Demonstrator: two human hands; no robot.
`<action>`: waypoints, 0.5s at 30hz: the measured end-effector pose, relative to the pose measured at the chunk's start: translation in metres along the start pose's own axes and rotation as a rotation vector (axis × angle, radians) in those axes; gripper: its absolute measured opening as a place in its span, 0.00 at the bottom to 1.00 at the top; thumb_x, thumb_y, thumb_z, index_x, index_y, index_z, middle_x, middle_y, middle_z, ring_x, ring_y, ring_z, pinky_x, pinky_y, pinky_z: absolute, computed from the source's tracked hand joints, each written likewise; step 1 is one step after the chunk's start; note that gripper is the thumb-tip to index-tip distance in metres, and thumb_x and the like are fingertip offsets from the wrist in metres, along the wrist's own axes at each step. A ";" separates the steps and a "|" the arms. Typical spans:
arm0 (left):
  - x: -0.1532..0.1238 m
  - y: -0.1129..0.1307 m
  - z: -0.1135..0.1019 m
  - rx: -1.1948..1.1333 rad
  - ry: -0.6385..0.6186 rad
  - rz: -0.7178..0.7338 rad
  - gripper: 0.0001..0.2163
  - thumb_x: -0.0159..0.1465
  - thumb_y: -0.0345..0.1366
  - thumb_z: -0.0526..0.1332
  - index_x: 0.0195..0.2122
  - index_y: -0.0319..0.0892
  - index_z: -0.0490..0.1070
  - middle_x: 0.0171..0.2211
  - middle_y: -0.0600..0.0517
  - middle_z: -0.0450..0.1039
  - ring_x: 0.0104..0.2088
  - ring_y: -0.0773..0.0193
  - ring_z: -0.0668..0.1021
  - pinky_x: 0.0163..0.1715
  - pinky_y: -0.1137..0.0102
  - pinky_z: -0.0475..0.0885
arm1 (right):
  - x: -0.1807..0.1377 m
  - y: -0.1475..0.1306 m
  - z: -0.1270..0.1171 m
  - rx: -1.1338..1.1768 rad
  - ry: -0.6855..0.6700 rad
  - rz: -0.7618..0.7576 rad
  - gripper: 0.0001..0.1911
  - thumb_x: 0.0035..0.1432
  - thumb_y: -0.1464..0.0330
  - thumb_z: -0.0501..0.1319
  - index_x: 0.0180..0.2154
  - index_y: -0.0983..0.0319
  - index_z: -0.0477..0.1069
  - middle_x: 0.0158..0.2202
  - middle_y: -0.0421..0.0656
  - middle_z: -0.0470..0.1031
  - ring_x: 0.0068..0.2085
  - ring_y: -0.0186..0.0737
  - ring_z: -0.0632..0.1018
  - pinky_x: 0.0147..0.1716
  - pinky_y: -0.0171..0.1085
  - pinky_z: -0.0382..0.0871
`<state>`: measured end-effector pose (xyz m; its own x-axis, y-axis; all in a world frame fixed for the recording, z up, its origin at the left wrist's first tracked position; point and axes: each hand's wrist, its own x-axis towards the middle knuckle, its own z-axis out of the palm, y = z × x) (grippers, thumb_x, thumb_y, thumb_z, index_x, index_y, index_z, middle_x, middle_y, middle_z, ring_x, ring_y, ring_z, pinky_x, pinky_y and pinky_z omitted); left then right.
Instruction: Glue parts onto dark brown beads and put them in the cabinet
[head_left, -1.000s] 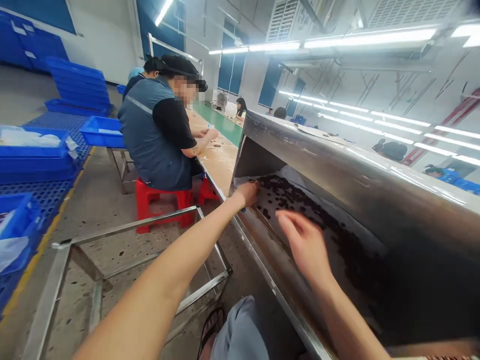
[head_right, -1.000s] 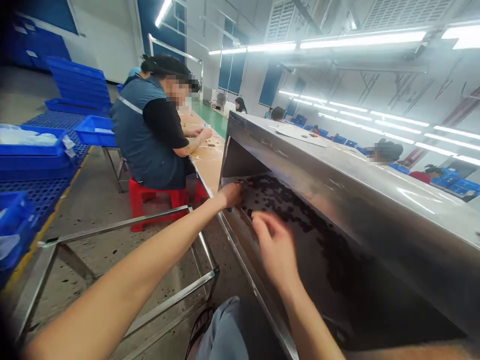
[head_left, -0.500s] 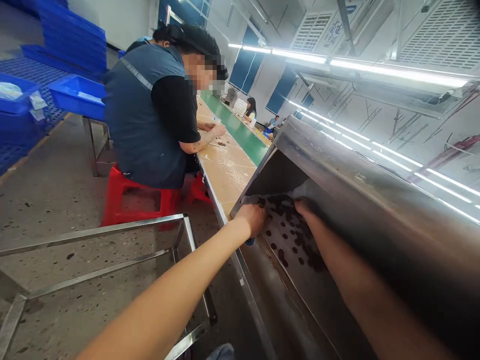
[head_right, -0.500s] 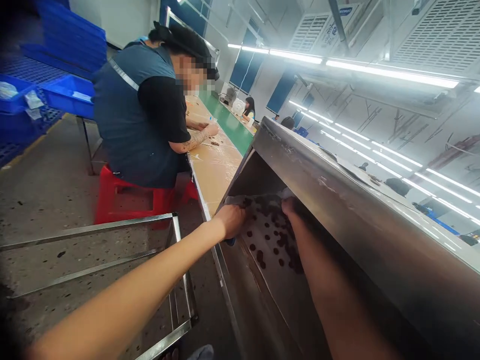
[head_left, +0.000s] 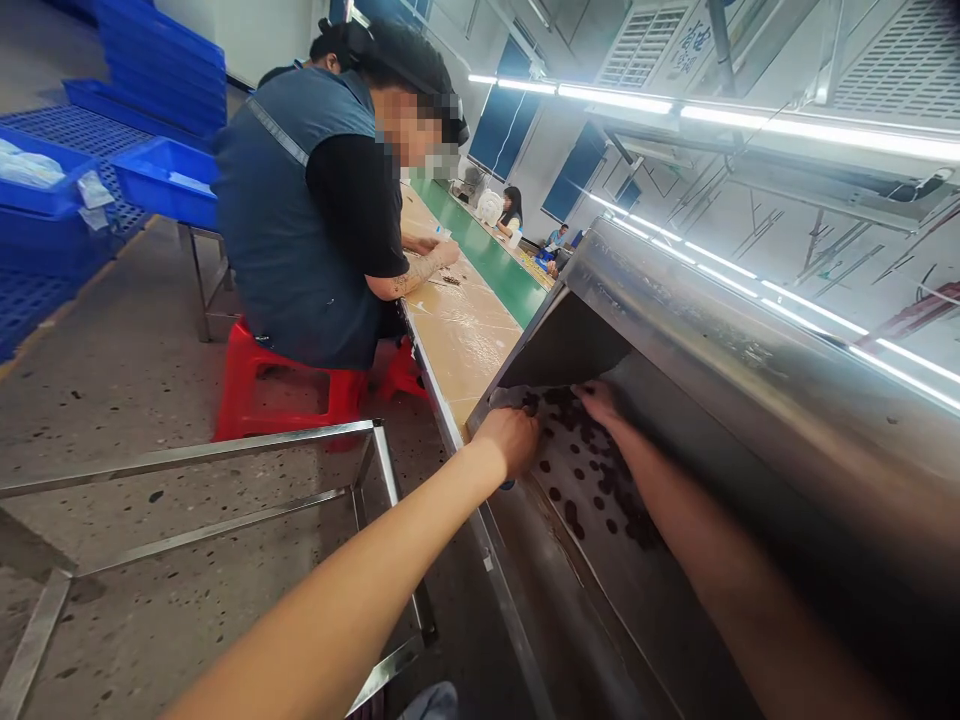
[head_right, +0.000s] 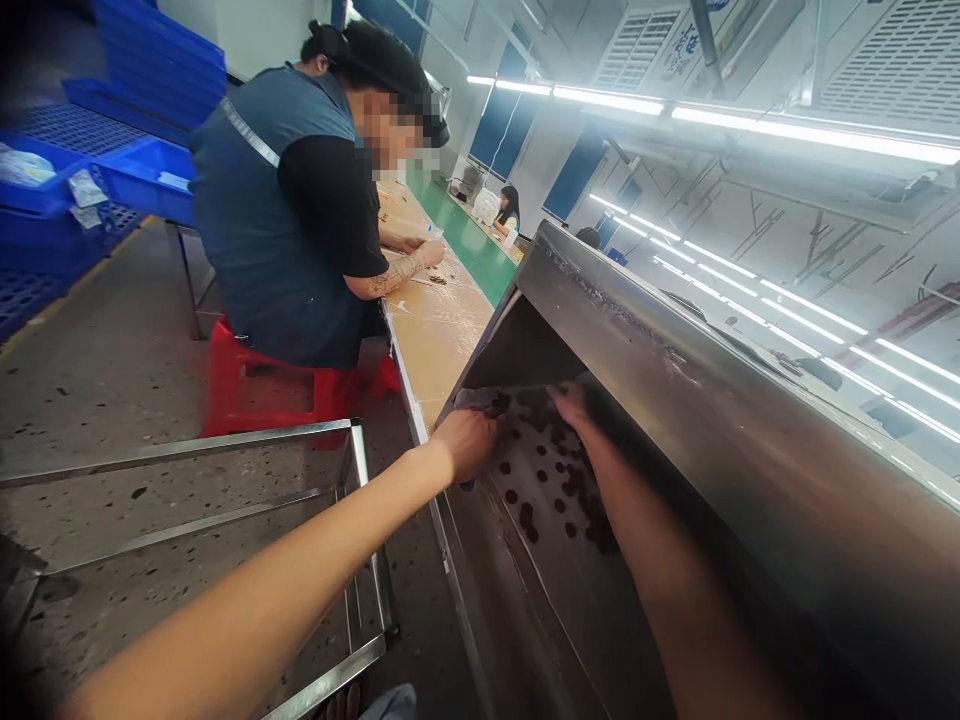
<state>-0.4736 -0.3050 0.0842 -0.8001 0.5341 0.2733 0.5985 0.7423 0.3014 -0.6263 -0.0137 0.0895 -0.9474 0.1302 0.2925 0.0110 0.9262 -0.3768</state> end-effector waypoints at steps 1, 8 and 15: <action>0.000 0.000 0.000 -0.002 0.000 -0.001 0.19 0.83 0.39 0.57 0.64 0.34 0.82 0.60 0.27 0.85 0.56 0.37 0.89 0.54 0.52 0.83 | -0.003 -0.001 0.003 0.003 -0.012 -0.010 0.19 0.80 0.55 0.72 0.58 0.62 0.81 0.58 0.48 0.84 0.55 0.50 0.87 0.59 0.54 0.86; 0.002 -0.001 0.001 -0.019 -0.009 0.003 0.21 0.82 0.41 0.57 0.65 0.35 0.81 0.61 0.28 0.85 0.58 0.35 0.88 0.56 0.51 0.82 | -0.027 -0.012 0.014 0.036 -0.045 -0.103 0.17 0.81 0.56 0.72 0.57 0.62 0.82 0.58 0.49 0.84 0.57 0.51 0.86 0.62 0.55 0.84; 0.003 -0.003 0.005 -0.019 0.005 -0.003 0.20 0.83 0.41 0.58 0.65 0.33 0.80 0.61 0.30 0.84 0.57 0.40 0.88 0.58 0.50 0.82 | -0.031 -0.040 0.028 0.010 -0.059 -0.128 0.18 0.80 0.53 0.72 0.54 0.62 0.82 0.54 0.47 0.85 0.54 0.49 0.86 0.59 0.53 0.84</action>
<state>-0.4779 -0.3033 0.0796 -0.8017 0.5296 0.2771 0.5967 0.7361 0.3196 -0.6062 -0.0649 0.0705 -0.9580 -0.0097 0.2867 -0.1138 0.9303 -0.3487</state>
